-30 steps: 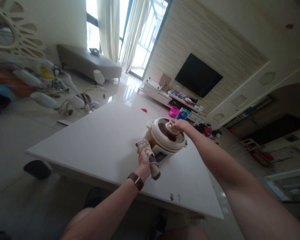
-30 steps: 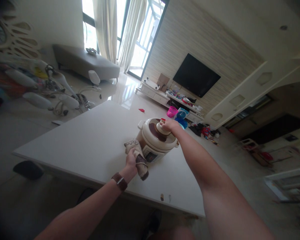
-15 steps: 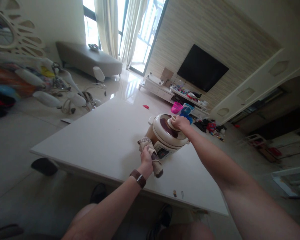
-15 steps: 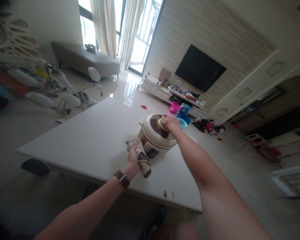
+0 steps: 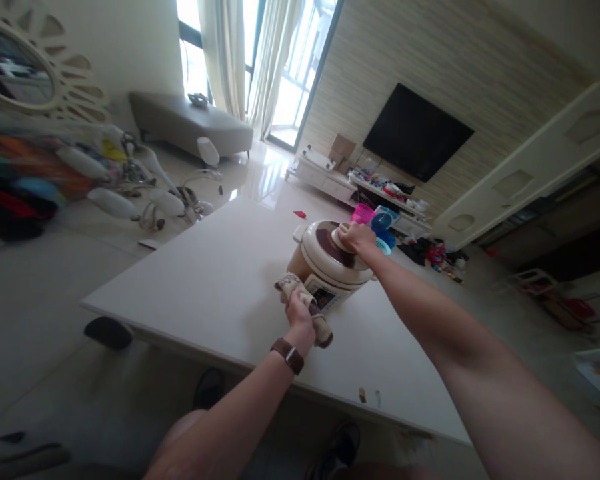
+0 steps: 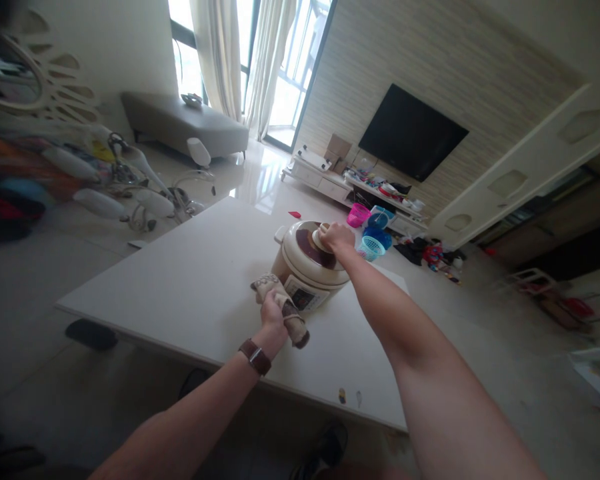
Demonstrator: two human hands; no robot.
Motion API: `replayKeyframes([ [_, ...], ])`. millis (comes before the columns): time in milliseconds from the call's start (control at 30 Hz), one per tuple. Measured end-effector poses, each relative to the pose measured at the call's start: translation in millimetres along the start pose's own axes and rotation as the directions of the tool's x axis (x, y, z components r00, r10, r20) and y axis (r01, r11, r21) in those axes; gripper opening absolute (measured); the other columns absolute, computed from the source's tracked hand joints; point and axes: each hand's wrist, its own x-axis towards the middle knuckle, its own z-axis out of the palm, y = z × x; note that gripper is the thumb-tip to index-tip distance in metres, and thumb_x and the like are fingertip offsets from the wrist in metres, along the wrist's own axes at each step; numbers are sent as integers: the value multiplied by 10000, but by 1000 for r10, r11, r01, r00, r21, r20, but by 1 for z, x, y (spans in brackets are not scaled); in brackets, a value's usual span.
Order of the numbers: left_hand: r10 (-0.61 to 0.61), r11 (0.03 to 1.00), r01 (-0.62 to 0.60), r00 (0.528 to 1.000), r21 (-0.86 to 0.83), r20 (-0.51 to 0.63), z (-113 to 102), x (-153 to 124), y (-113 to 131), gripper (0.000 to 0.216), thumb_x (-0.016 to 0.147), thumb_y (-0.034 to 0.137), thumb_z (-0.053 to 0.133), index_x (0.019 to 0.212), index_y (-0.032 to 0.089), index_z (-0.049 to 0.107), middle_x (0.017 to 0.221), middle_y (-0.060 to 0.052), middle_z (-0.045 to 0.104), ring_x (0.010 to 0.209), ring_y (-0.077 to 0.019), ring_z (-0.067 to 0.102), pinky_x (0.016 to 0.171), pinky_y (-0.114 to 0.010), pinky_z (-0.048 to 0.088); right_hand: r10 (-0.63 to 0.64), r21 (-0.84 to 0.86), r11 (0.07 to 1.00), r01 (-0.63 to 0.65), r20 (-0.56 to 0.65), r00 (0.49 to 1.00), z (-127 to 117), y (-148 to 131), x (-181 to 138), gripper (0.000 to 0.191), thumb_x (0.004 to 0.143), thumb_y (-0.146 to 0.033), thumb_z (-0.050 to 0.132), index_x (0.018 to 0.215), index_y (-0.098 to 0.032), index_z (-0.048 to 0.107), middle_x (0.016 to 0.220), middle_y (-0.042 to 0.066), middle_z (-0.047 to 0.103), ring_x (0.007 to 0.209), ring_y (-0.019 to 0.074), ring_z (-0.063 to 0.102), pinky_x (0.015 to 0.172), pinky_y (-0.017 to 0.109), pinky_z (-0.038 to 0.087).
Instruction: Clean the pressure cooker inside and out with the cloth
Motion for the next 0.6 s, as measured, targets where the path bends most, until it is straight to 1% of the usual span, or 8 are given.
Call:
replayKeyframes([
  [133, 34, 997, -35, 999, -70, -12, 5, 2, 0, 129, 976, 232, 614, 1000, 146, 707, 891, -27, 713, 789, -151, 694, 787, -279, 566, -26, -4, 1000, 26, 11, 1000, -3, -19, 10, 685, 998, -673, 473, 1352, -129, 692, 1325, 248, 727, 1223, 378, 708, 1004, 418, 541],
  [233, 47, 996, -49, 999, -74, -23, 9, 5, -3, 136, 985, 232, 603, 1016, 145, 703, 929, -30, 717, 792, -141, 692, 765, -262, 557, -59, -23, 998, 60, 15, 998, -9, -21, 14, 666, 983, -680, 497, 1319, -148, 714, 1306, 233, 738, 1200, 379, 715, 982, 417, 548],
  [300, 59, 996, -60, 998, -58, -18, 9, 8, -5, 145, 986, 239, 610, 1044, 148, 707, 969, -37, 724, 801, -135, 689, 765, -255, 553, -77, -25, 997, 76, -8, 997, -17, -18, 16, 660, 975, -687, 503, 1288, -151, 727, 1285, 230, 745, 1186, 386, 718, 976, 424, 552],
  [367, 63, 997, -64, 998, -47, -5, 8, 12, -6, 148, 985, 251, 619, 1056, 152, 703, 976, -39, 724, 805, -134, 688, 768, -253, 554, -94, -20, 995, 93, -46, 995, -31, -13, 20, 654, 969, -688, 510, 1282, -156, 726, 1280, 228, 743, 1188, 394, 713, 986, 440, 549],
  [467, 43, 999, -43, 999, -31, 5, 7, 16, -4, 163, 987, 282, 611, 1047, 155, 694, 911, -27, 706, 775, -139, 680, 760, -262, 557, -110, -3, 994, 110, -117, 987, -59, 1, 25, 646, 963, -688, 519, 1284, -162, 713, 1289, 226, 732, 1198, 402, 697, 1005, 468, 539],
  [533, 38, 999, -38, 999, -20, -6, 6, 17, -1, 179, 984, 301, 611, 1046, 153, 692, 853, -11, 684, 733, -135, 658, 752, -267, 556, -95, 33, 994, 102, -175, 980, -77, 18, 24, 659, 963, -705, 506, 1254, -151, 713, 1257, 226, 737, 1172, 394, 698, 996, 464, 537],
  [600, 41, 999, -41, 999, -9, -19, 5, 15, 2, 184, 976, 301, 621, 1049, 150, 696, 825, -3, 672, 714, -131, 643, 754, -271, 556, -75, 99, 990, 100, -234, 969, -90, 41, 15, 683, 970, -732, 464, 1199, -142, 720, 1184, 215, 753, 1112, 368, 704, 965, 440, 539],
])
